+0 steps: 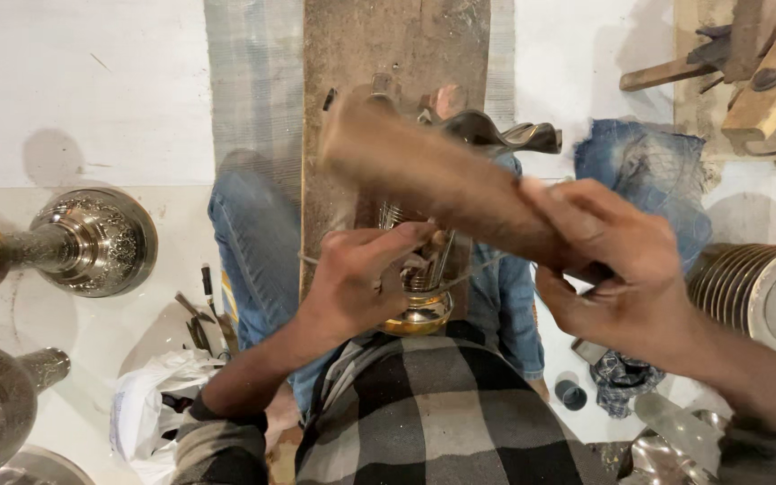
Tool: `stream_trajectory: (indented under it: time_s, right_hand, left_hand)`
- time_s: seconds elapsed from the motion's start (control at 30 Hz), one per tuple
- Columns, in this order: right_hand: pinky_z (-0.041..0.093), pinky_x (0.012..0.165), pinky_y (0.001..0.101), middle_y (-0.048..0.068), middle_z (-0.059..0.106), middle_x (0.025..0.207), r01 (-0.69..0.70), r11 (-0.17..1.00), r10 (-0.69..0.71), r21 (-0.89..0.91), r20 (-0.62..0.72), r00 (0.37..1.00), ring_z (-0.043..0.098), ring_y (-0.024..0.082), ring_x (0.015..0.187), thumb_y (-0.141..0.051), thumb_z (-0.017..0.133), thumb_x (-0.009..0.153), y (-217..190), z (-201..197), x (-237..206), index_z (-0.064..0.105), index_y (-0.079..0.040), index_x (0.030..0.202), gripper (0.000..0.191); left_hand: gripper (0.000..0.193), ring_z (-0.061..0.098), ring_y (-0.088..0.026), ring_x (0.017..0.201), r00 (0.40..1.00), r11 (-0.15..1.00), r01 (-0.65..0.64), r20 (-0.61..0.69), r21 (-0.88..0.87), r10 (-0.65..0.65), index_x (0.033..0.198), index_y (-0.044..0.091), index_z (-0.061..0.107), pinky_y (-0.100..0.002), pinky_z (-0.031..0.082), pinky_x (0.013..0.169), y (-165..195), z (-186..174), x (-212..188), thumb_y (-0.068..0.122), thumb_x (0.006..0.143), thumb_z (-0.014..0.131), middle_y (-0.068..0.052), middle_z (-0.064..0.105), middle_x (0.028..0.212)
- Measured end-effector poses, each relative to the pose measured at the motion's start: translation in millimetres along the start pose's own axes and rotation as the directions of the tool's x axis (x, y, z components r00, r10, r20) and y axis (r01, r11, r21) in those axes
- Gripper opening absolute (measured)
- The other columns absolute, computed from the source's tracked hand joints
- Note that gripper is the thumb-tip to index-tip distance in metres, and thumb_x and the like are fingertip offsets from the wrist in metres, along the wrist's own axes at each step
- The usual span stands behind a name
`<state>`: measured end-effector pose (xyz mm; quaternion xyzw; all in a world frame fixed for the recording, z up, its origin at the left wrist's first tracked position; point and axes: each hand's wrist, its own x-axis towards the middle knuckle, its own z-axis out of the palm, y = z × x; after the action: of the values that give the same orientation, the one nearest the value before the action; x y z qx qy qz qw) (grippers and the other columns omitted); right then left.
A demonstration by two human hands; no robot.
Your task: The person sits on the floor and repeatedly hammers a small metal chisel against a decorative metal vase to create or refine a pattern. The person holds the vase with one hand and strikes the chisel with a wooden mallet using the other hand.
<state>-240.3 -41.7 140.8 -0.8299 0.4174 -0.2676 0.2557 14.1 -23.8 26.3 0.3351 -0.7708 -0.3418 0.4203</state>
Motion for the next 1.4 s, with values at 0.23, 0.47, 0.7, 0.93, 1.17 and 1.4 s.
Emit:
stream_trajectory:
  time_s: [0.23,0.47,0.7,0.93,1.17,1.4]
  right_hand:
    - [0.059,0.077,0.0324,0.016,0.067,0.11,0.161,0.98,-0.091,0.117,-0.457,0.885,0.068,0.02,0.088,0.006,0.076,0.081,18.1,31.4,-49.5,0.047,-0.004,0.136,0.063]
    - [0.05,0.06,0.0285,0.013,0.066,0.09,-0.38,0.916,0.394,0.125,-0.453,0.8,0.062,0.016,0.067,0.009,0.074,0.077,18.4,69.3,-125.3,0.066,0.002,0.118,0.042]
    - [0.054,0.056,0.0272,0.018,0.069,0.092,-0.271,0.96,0.261,0.066,-0.554,0.791,0.068,0.014,0.07,0.009,0.071,0.074,20.1,115.4,-172.0,0.064,0.008,0.109,0.035]
    - [0.058,0.067,0.0319,0.022,0.068,0.108,-0.252,0.965,0.154,-0.066,-0.636,0.756,0.071,0.024,0.085,0.012,0.075,0.087,15.7,149.7,-200.9,0.05,-0.003,0.139,0.06]
    - [0.057,0.074,0.0321,0.024,0.069,0.111,-0.315,0.934,0.151,-0.169,-0.612,0.777,0.071,0.029,0.092,0.009,0.071,0.077,13.4,154.7,-193.3,0.051,-0.006,0.144,0.071]
    - [0.055,0.09,0.0265,0.011,0.071,0.112,-0.502,0.715,0.697,0.487,-0.438,0.568,0.068,0.015,0.1,0.008,0.073,0.08,5.8,166.0,-182.4,0.053,0.009,0.146,0.069]
  left_hand:
    - [0.05,0.059,-0.013,0.044,0.953,0.996,0.053,0.295,0.071,-0.072,0.125,0.007,0.071,-0.029,0.045,0.037,-4.9,-2.4,10.4,-0.004,0.077,0.065,-0.005,0.072,0.07]
    - [0.057,0.066,-0.014,0.052,0.556,0.873,-0.071,0.746,0.483,-0.368,0.143,0.033,0.059,-0.026,0.052,0.044,-9.7,-2.9,30.0,0.002,0.096,0.054,-0.004,0.074,0.072]
    - [0.051,0.07,-0.014,0.057,0.714,0.964,-0.256,0.686,0.075,0.136,0.13,0.025,0.066,-0.029,0.05,0.039,-9.5,-6.2,45.5,-0.005,0.088,0.057,-0.006,0.08,0.105]
    - [0.065,0.067,-0.013,0.055,0.588,0.93,-0.363,0.789,0.059,0.179,0.137,0.03,0.064,-0.029,0.05,0.042,-18.2,-7.6,49.5,-0.011,0.088,0.054,-0.005,0.078,0.081]
    - [0.06,0.068,-0.011,0.059,0.871,0.935,-0.273,0.355,-0.225,0.339,0.121,0.02,0.071,-0.024,0.055,0.049,-25.0,-14.9,44.2,-0.015,0.076,0.053,-0.005,0.08,0.087]
    - [0.056,0.066,-0.009,0.053,0.918,0.998,0.011,0.397,-0.065,0.015,0.13,0.017,0.066,-0.024,0.052,0.042,-8.9,-7.9,38.8,-0.008,0.08,0.059,-0.005,0.074,0.081]
